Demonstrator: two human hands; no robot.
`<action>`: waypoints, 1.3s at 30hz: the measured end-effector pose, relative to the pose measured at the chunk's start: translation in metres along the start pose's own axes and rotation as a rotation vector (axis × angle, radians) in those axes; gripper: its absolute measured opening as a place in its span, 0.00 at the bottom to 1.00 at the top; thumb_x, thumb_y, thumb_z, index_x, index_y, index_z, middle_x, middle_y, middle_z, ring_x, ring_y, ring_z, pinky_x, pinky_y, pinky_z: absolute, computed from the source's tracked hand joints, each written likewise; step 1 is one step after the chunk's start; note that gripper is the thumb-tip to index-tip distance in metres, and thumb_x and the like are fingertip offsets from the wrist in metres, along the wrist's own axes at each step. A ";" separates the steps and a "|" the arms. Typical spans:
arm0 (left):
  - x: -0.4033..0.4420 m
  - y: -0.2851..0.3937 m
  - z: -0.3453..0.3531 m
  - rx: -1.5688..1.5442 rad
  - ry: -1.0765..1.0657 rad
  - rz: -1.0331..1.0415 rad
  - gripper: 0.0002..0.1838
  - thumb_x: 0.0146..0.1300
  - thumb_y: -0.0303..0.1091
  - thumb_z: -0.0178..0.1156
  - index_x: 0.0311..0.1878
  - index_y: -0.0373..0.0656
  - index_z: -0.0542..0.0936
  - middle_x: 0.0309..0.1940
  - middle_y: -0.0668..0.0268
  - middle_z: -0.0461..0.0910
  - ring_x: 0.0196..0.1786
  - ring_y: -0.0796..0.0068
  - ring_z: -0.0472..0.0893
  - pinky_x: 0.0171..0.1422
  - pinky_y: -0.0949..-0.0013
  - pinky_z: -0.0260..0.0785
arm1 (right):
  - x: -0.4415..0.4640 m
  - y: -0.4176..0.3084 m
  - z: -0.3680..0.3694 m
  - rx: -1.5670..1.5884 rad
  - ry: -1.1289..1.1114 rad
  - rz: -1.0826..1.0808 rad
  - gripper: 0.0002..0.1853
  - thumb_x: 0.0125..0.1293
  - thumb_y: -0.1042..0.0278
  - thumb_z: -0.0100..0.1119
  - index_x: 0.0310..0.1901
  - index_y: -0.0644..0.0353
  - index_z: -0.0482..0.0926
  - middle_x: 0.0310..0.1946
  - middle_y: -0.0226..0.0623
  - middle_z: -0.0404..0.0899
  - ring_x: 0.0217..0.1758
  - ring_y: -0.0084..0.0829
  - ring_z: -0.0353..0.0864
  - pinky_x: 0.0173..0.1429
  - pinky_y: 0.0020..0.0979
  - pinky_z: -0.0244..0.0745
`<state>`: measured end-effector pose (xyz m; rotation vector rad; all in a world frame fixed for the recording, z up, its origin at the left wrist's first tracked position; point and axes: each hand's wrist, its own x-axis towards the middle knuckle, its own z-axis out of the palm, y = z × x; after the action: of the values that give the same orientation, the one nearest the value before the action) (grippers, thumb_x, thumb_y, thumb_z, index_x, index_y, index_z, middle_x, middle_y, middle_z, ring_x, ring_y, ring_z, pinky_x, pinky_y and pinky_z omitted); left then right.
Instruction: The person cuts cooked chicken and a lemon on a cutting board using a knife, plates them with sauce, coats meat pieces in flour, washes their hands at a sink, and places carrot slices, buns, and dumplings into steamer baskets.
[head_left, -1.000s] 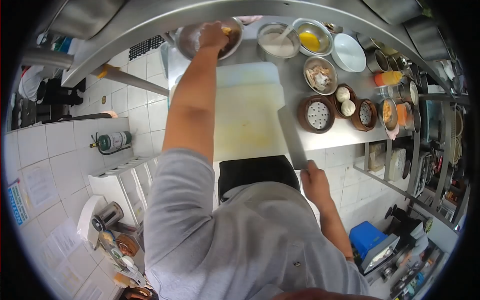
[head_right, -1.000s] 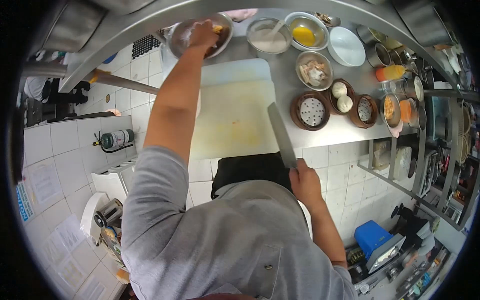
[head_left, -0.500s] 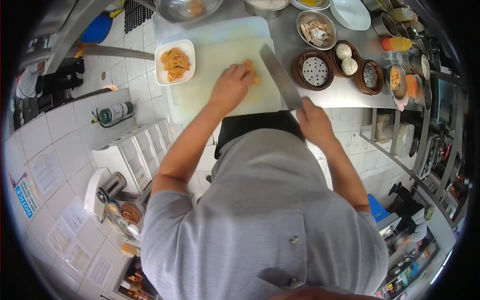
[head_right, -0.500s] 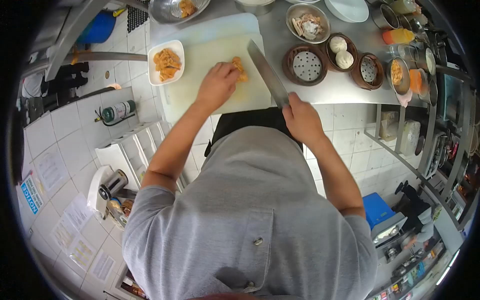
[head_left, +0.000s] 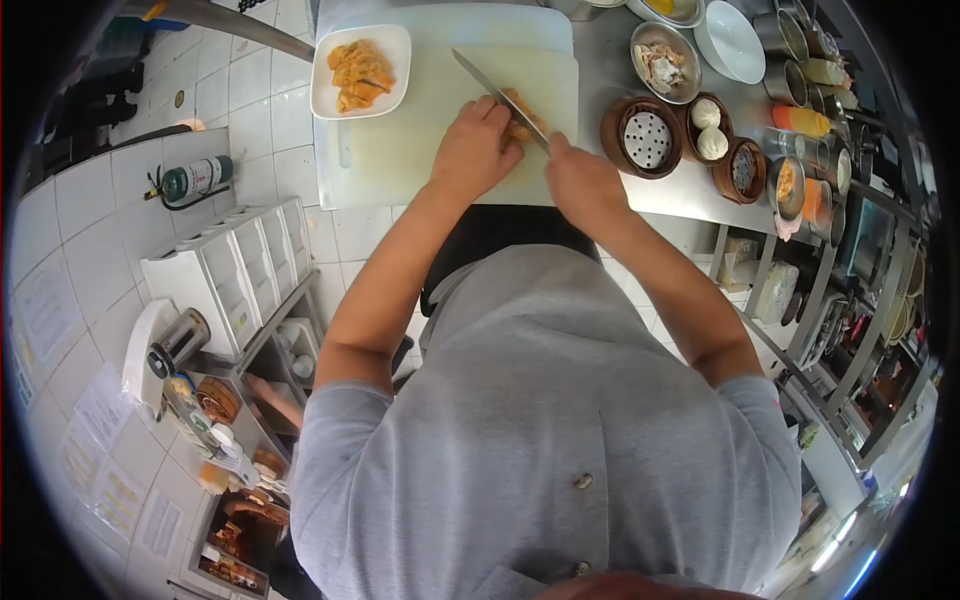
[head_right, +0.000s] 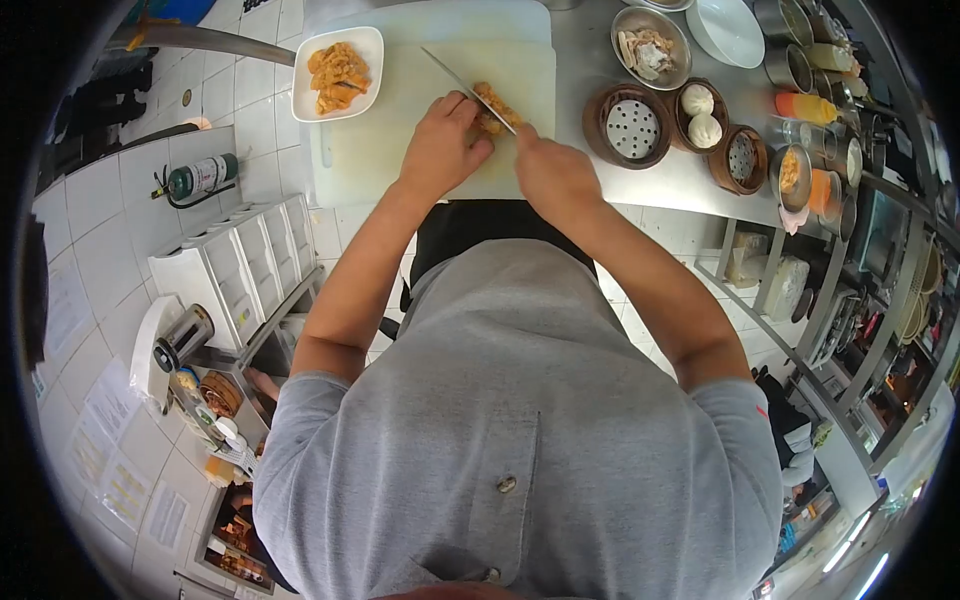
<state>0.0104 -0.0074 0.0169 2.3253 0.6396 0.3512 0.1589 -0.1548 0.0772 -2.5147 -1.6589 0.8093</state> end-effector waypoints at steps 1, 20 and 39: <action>0.001 -0.001 -0.001 0.011 0.019 0.007 0.19 0.60 0.30 0.74 0.54 0.36 0.85 0.51 0.54 0.84 0.57 0.47 0.83 0.63 0.49 0.80 | 0.010 -0.004 0.002 0.011 0.038 -0.009 0.10 0.77 0.68 0.59 0.52 0.65 0.75 0.33 0.57 0.88 0.40 0.61 0.91 0.47 0.61 0.84; -0.004 -0.002 -0.007 0.046 -0.038 0.004 0.20 0.59 0.30 0.76 0.53 0.36 0.83 0.48 0.53 0.85 0.56 0.46 0.84 0.64 0.49 0.80 | 0.013 -0.004 -0.002 0.173 -0.005 0.029 0.13 0.80 0.65 0.58 0.56 0.66 0.74 0.40 0.59 0.89 0.47 0.62 0.90 0.53 0.60 0.84; 0.006 -0.004 -0.087 -0.059 0.063 -0.048 0.32 0.55 0.25 0.77 0.67 0.47 0.87 0.66 0.52 0.76 0.65 0.45 0.83 0.72 0.50 0.80 | -0.038 0.010 0.002 1.153 -0.276 0.102 0.12 0.82 0.69 0.52 0.58 0.63 0.79 0.26 0.29 0.73 0.20 0.22 0.74 0.24 0.30 0.71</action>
<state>-0.0220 0.0464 0.0777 2.2462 0.7045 0.4169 0.1551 -0.1929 0.0876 -1.6798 -0.6739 1.5658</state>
